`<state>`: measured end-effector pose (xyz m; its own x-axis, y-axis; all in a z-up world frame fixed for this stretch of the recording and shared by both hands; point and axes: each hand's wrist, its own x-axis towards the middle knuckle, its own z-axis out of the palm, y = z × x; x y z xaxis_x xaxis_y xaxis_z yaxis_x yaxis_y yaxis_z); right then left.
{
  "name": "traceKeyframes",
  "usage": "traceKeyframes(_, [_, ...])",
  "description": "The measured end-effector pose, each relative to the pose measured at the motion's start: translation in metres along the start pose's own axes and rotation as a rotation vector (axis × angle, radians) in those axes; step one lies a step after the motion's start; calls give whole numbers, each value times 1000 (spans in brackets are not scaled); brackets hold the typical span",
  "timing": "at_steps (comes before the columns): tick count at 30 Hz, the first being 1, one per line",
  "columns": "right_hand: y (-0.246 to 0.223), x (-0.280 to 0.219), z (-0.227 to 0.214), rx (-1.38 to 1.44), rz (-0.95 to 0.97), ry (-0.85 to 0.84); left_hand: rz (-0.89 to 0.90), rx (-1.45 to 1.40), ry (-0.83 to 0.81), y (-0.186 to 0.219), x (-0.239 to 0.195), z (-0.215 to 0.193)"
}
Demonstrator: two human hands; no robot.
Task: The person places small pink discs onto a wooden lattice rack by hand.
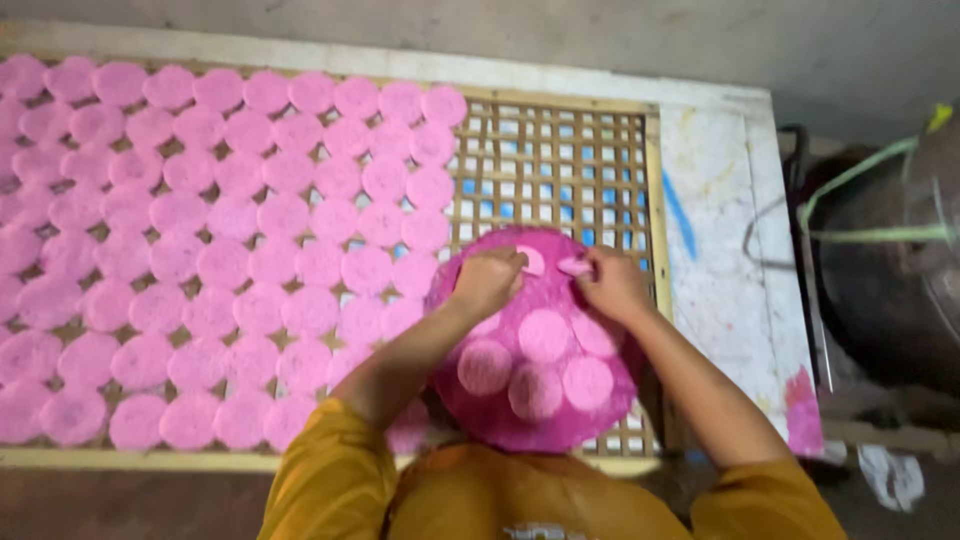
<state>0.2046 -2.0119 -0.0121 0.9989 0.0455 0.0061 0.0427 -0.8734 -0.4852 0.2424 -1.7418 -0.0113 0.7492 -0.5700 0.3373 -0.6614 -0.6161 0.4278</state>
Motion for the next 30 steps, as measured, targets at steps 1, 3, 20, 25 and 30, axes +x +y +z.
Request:
traceKeyframes(1, [21, 17, -3, 156, 166, -86, -120, -69, 16, -8, 4, 1])
traceKeyframes(3, [59, 55, -7, 800, 371, -126, -371, -266, -8, -36, 17, 6])
traceKeyframes(20, [29, 262, 48, 1436, 461, 69, -555, -290, 31, -222, 229, 5])
traceKeyframes(25, [16, 283, 54, 1286, 423, 88, -400, 61, -39, -205, 235, -27])
traceKeyframes(30, [0, 310, 55, 1260, 631, 52, -445, 60, -40, -201, 241, -42])
